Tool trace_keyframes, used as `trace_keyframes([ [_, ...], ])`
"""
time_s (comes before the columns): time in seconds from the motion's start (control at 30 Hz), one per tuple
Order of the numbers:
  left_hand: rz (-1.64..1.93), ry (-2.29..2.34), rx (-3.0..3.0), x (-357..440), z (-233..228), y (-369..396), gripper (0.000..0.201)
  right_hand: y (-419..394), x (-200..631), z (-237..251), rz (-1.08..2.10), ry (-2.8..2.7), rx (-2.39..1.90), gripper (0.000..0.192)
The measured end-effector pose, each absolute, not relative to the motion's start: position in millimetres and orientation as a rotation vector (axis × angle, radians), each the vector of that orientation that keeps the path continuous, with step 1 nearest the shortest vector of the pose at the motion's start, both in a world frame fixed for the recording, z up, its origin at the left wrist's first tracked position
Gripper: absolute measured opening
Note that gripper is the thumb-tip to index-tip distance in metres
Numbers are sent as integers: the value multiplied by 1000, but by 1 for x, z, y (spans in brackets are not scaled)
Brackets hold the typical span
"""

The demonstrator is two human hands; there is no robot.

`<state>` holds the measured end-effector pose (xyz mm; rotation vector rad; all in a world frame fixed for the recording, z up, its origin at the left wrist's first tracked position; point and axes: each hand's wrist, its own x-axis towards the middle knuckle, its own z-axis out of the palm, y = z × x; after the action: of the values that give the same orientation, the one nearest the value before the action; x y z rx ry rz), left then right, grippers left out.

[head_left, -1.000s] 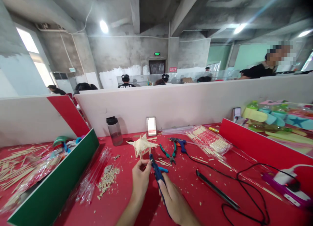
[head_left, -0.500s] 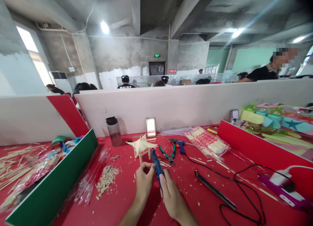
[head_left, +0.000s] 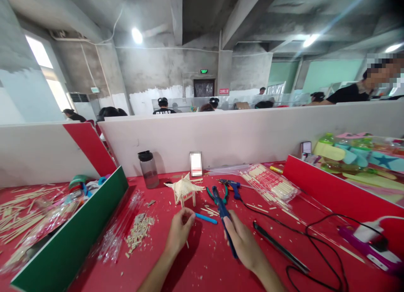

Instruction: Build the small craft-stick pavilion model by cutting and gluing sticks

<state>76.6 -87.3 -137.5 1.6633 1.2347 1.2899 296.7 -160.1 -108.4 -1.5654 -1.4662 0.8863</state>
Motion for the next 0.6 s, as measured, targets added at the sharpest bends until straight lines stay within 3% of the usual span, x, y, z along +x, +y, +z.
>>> trace_keyframes([
  [0.23,826,1347,2160,96,-126,-77,12,-140,322,-90,381,-1936,-2092,59],
  [0.6,102,1561,2457,149,-88,-60,23,-107,305,-94,87,-2031,-2193,58],
])
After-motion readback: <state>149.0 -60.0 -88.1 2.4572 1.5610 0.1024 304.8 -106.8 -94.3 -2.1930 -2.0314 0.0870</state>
